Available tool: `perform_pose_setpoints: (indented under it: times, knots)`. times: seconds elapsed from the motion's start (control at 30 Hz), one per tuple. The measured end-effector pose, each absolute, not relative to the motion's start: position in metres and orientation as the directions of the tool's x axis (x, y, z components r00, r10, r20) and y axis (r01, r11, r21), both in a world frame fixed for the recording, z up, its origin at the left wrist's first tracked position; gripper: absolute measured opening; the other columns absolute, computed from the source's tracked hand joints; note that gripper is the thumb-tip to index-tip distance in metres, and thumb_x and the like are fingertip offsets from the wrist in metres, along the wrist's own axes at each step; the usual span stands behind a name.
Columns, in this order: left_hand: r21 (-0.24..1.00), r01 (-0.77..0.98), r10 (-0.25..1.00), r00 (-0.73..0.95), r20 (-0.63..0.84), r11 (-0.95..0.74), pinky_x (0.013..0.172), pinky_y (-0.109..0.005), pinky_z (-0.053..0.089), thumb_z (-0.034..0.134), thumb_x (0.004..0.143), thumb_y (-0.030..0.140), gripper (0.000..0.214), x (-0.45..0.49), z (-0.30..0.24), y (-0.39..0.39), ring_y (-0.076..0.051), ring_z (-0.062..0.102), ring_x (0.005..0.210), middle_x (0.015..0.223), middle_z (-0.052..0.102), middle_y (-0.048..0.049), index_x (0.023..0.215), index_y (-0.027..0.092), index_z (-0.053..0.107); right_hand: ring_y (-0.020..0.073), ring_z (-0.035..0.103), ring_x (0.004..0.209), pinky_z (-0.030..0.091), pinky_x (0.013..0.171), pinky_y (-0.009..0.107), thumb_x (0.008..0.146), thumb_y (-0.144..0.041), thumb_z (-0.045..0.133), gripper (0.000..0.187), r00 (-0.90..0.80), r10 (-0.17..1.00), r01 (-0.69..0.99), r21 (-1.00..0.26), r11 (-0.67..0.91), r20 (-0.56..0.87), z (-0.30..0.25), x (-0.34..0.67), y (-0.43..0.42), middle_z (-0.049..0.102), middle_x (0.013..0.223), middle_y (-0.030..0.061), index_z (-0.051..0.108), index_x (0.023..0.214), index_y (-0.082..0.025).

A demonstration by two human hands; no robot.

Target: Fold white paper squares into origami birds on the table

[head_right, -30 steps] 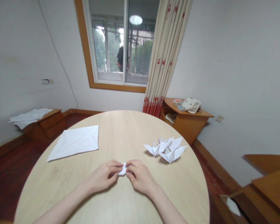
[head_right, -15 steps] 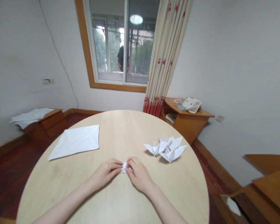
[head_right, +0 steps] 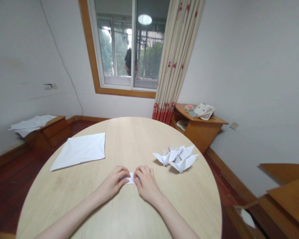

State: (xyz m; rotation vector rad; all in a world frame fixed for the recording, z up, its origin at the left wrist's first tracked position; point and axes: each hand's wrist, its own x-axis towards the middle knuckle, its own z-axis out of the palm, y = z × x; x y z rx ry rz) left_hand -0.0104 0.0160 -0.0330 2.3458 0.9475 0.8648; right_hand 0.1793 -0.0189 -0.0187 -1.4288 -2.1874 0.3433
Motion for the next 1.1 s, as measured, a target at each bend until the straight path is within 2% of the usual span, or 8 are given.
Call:
perform_pose_setpoints:
  times: [0.27,0.4,0.57,0.7,0.9,1.1]
  knots:
    - [0.546,0.506,0.722,0.618,0.311,-0.668,0.084,-0.034,0.042,0.061,0.088,0.022,0.007,-0.014,-0.025,0.020,-0.021,0.053,0.096,0.098,0.061,-0.0037,0.095,0.021,0.063,0.0196,0.050,0.100,0.030,0.085,0.036,0.090,-0.018,0.052,0.009,-0.298,0.945,0.808,-0.492,0.324,0.133,-0.011,0.182,-0.016,0.060,0.098,0.0009,0.059,0.090,-0.023]
    - [0.571,0.470,0.700,0.655,0.286,-0.673,0.084,-0.034,0.041,0.062,0.088,0.026,0.010,-0.017,-0.024,0.024,-0.021,0.053,0.096,0.098,0.060,-0.0039,0.097,0.022,0.064,0.0192,0.049,0.103,0.028,0.085,0.035,0.090,-0.016,0.051,0.013,-0.313,0.946,0.802,-0.510,0.313,0.088,-0.010,0.187,-0.014,0.060,0.100,0.0001,0.060,0.092,-0.025]
    - [0.619,0.410,0.671,0.691,0.269,-0.670,0.088,-0.033,0.042,0.064,0.087,0.024,0.012,-0.023,-0.020,0.027,-0.021,0.054,0.100,0.101,0.061,-0.0040,0.099,0.022,0.066,0.0199,0.048,0.106,0.027,0.088,0.036,0.088,-0.010,0.049,0.020,-0.350,0.934,0.762,-0.560,0.325,0.066,-0.009,0.194,-0.013,0.060,0.101,0.0003,0.061,0.093,-0.026]
    - [0.591,0.392,0.638,0.714,0.288,-0.705,0.088,-0.032,0.043,0.062,0.089,0.026,0.015,-0.027,-0.018,0.028,-0.020,0.056,0.100,0.102,0.063,-0.0046,0.102,0.022,0.067,0.0196,0.050,0.103,0.027,0.087,0.036,0.086,-0.007,0.051,0.021,-0.347,0.932,0.744,-0.573,0.343,0.107,-0.011,0.196,-0.013,0.060,0.098,0.0001,0.061,0.092,-0.025]
    - [0.483,0.443,0.615,0.735,0.287,-0.755,0.083,-0.032,0.045,0.062,0.089,0.033,0.024,-0.029,-0.017,0.028,-0.021,0.059,0.096,0.105,0.070,-0.0041,0.111,0.025,0.067,0.0199,0.052,0.102,0.029,0.089,0.038,0.083,-0.002,0.053,0.025,-0.366,0.905,0.711,-0.562,0.423,0.218,-0.012,0.194,-0.016,0.061,0.099,0.0012,0.060,0.094,-0.023]
    - [0.414,0.431,0.573,0.750,0.330,-0.802,0.083,-0.031,0.047,0.059,0.091,0.030,0.022,-0.029,-0.020,0.028,-0.020,0.061,0.095,0.109,0.070,-0.0030,0.111,0.026,0.068,0.0198,0.054,0.102,0.037,0.090,0.038,0.085,-0.004,0.053,0.025,-0.403,0.855,0.626,-0.582,0.519,0.328,-0.016,0.194,-0.014,0.063,0.102,0.0039,0.062,0.097,-0.023]
